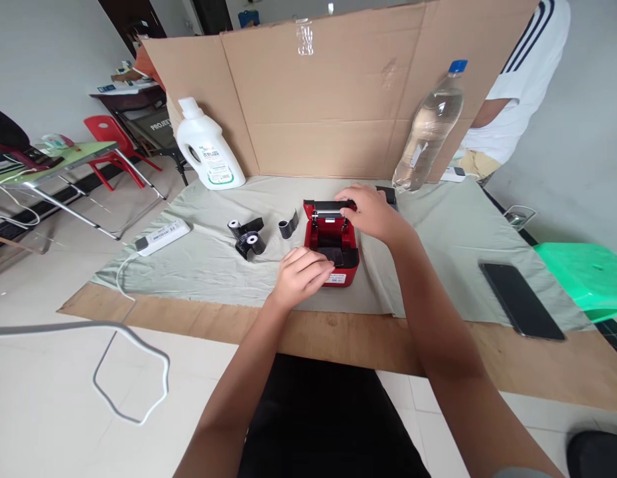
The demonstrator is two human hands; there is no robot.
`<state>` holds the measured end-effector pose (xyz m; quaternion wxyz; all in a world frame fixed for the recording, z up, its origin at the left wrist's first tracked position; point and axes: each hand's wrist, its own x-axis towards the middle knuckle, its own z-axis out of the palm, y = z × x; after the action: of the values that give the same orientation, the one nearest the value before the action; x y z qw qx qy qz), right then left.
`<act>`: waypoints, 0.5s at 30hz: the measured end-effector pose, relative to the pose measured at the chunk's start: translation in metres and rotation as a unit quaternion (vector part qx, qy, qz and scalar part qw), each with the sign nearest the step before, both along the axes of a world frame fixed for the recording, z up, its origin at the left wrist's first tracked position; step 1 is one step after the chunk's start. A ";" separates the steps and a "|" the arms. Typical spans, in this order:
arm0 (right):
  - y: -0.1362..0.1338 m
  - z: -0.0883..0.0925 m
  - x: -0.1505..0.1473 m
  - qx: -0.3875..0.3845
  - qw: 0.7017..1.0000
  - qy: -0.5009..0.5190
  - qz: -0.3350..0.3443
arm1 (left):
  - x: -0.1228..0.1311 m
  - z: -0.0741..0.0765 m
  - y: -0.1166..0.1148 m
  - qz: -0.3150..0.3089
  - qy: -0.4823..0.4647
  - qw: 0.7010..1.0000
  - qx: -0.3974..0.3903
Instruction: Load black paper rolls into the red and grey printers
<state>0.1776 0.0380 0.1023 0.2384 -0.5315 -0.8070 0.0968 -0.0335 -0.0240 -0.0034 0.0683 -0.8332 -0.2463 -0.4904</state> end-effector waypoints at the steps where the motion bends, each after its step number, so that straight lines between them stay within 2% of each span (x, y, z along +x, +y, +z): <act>1: -0.002 0.001 0.000 -0.004 1.000 -0.002 0.006 | 0.001 0.000 0.000 0.000 0.002 1.000 0.005; 9: -0.010 0.006 0.004 -0.028 0.999 -0.022 0.026 | 0.015 -0.002 -0.007 -0.004 0.002 0.999 0.036; 15: -0.014 0.002 0.005 -0.106 0.988 -0.031 0.111 | 0.014 0.000 -0.008 -0.015 -0.006 0.999 0.051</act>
<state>0.1829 0.0240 0.1043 0.1440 -0.4635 -0.8532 0.1910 -0.0196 -0.0318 -0.0033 0.1017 -0.8290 -0.2089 -0.5087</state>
